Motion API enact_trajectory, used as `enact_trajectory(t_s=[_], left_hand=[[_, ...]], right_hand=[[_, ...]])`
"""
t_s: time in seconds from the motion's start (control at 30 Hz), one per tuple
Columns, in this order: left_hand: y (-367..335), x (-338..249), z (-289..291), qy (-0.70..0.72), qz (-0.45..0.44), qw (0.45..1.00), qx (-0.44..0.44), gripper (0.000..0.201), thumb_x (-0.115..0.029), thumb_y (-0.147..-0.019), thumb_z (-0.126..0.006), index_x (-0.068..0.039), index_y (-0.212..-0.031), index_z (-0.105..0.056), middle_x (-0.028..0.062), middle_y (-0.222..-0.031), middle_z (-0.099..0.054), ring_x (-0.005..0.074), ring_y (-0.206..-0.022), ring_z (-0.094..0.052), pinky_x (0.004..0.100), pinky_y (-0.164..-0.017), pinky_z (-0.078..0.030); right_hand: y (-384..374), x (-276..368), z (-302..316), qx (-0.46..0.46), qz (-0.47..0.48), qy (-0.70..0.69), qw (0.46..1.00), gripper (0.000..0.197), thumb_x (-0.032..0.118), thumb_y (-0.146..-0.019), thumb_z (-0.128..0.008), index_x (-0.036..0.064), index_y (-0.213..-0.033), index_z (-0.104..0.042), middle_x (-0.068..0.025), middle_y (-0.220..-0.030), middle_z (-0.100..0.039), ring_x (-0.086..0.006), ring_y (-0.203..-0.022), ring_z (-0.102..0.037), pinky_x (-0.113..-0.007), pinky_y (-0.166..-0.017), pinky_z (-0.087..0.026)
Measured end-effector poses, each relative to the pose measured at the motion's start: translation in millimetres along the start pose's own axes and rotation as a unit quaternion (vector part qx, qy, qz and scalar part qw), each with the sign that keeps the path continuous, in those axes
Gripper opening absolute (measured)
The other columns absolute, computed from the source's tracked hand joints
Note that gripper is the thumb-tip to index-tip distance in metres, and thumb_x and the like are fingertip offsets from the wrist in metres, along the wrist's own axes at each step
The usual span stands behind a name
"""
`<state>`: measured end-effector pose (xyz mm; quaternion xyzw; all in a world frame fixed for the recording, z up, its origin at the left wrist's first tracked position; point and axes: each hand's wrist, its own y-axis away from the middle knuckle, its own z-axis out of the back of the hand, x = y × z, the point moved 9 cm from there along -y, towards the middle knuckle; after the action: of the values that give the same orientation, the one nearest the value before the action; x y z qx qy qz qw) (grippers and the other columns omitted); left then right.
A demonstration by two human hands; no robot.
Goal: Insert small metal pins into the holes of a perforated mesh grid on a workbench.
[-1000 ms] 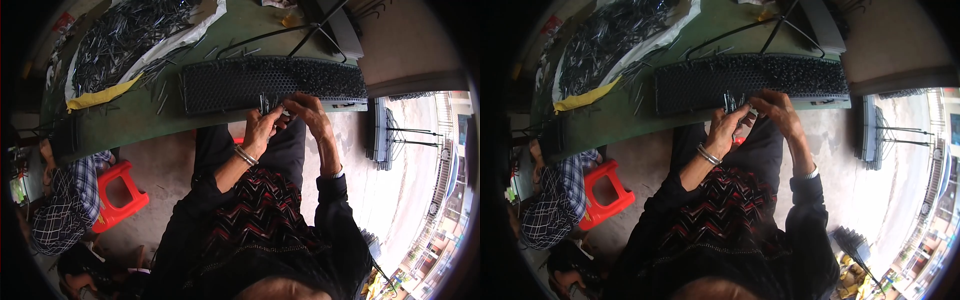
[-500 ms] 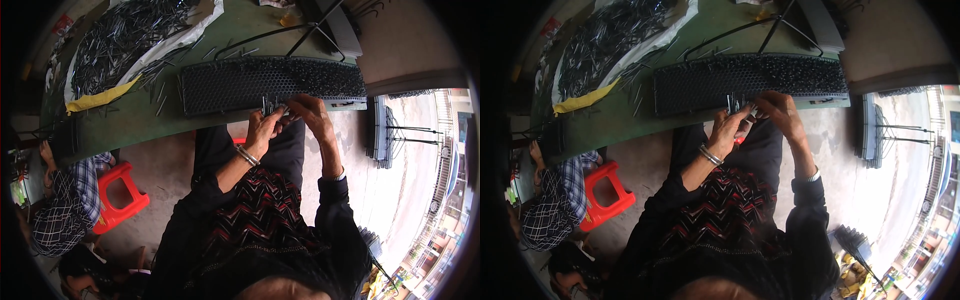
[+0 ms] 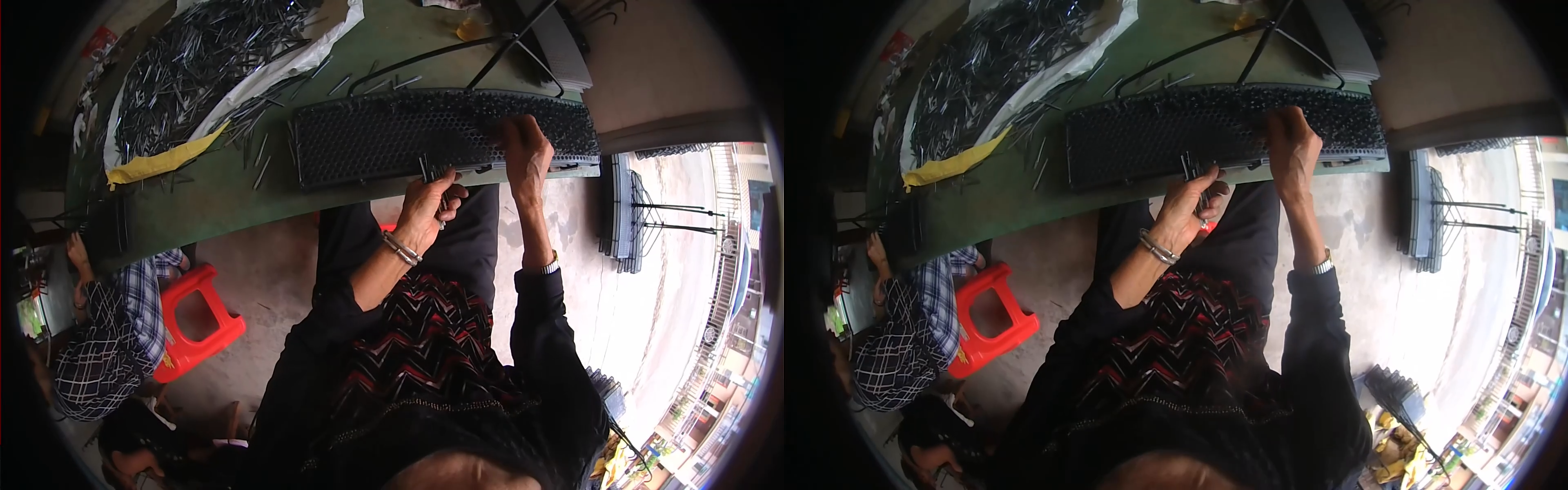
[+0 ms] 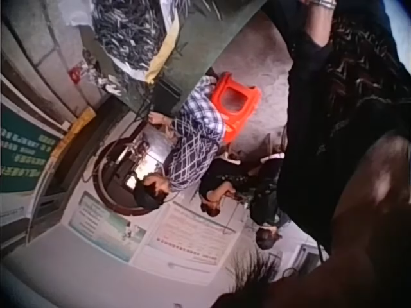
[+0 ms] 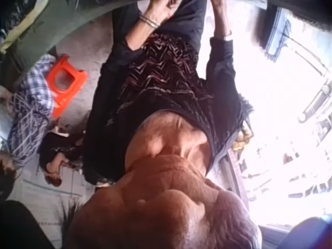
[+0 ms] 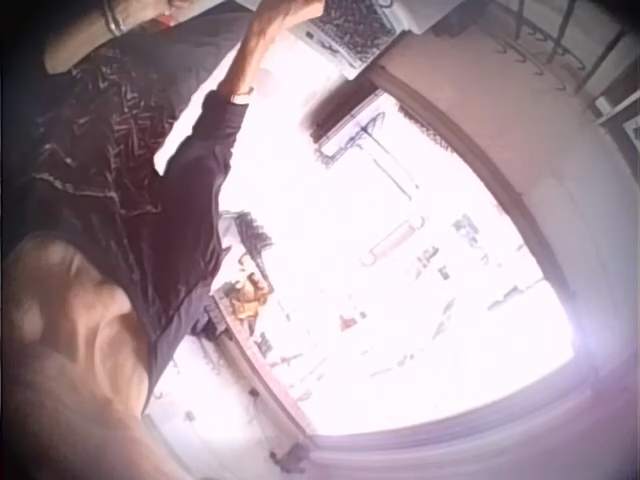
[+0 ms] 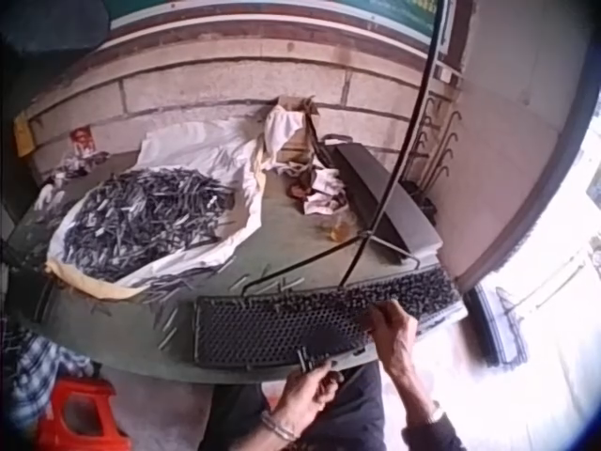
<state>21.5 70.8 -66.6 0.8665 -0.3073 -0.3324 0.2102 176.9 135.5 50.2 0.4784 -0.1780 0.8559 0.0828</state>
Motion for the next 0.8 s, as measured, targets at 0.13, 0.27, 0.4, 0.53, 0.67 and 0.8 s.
enact_trajectory(t_s=[0.13, 0.27, 0.4, 0.53, 0.67, 0.8], left_hand=[[-1.5, 5.3, -4.5, 0.046, 0.012, 0.998, 0.048, 0.021, -0.024, -0.091, -0.061, -0.003, -0.094, -0.06, 0.011, -0.073, -0.063, 0.0112, -0.056, -0.052, 0.0216, -0.044, -0.035], [9.3, 0.3, -7.3, 0.029, 0.026, 0.999, 0.019, 0.022, -0.022, -0.091, -0.06, -0.001, -0.1, -0.059, 0.0145, -0.085, -0.066, 0.0154, -0.068, -0.061, 0.0243, -0.054, -0.047], [7.6, 3.8, -8.4, 0.057, 0.03, 0.996, 0.057, 0.023, -0.022, -0.092, -0.059, -0.001, -0.102, -0.059, 0.0142, -0.089, -0.066, 0.0171, -0.075, -0.064, 0.0269, -0.063, -0.052], [3.5, 6.3, -6.6, 0.074, 0.017, 0.994, 0.073, 0.024, -0.023, -0.093, -0.057, -0.002, -0.104, -0.059, 0.013, -0.09, -0.066, 0.0184, -0.077, -0.064, 0.0298, -0.067, -0.053], [5.0, 7.9, -7.3, 0.085, 0.024, 0.993, 0.082, 0.026, -0.024, -0.094, -0.054, -0.002, -0.109, -0.056, 0.0132, -0.094, -0.065, 0.0202, -0.082, -0.064, 0.0348, -0.073, -0.054], [7.4, 13.2, -7.4, 0.098, 0.035, 0.992, 0.072, 0.028, -0.024, -0.095, -0.053, -0.004, -0.114, -0.054, 0.0133, -0.099, -0.064, 0.0216, -0.088, -0.063, 0.0382, -0.076, -0.054]], right_hand=[[-1.8, 4.0, 0.9, -0.053, 0.081, 0.063, 0.993, 0.012, 0.01, -0.09, -0.056, 0.0005, -0.092, -0.062, -0.0083, -0.071, -0.066, -0.0107, -0.061, -0.062, -0.025, -0.056, -0.046], [-3.3, 3.9, -5.3, -0.033, 0.091, 0.09, 0.991, 0.011, 0.009, -0.09, -0.056, 0.0008, -0.094, -0.062, -0.0097, -0.068, -0.064, -0.0107, -0.059, -0.061, -0.025, -0.055, -0.046], [-11.3, 6.3, -10.7, 0.004, 0.099, 0.111, 0.989, 0.011, 0.009, -0.089, -0.056, 0.0014, -0.093, -0.063, -0.0101, -0.067, -0.063, -0.0112, -0.057, -0.06, -0.026, -0.054, -0.045], [-13.9, 9.9, -9.3, 0.01, 0.09, 0.084, 0.992, 0.011, 0.01, -0.089, -0.057, 0.0013, -0.092, -0.063, -0.0089, -0.067, -0.062, -0.0105, -0.055, -0.059, -0.026, -0.053, -0.045], [-15.3, 11.3, -18.0, 0.021, 0.06, 0.061, 0.996, 0.012, 0.011, -0.089, -0.058, 0.0011, -0.094, -0.063, -0.0078, -0.068, -0.062, -0.0098, -0.055, -0.058, -0.026, -0.053, -0.045], [-17.7, 3.5, -30.6, 0.008, 0.085, 0.043, 0.995, 0.012, 0.011, -0.089, -0.057, 0.0013, -0.093, -0.063, -0.0085, -0.066, -0.061, -0.0098, -0.054, -0.057, -0.027, -0.052, -0.045]])
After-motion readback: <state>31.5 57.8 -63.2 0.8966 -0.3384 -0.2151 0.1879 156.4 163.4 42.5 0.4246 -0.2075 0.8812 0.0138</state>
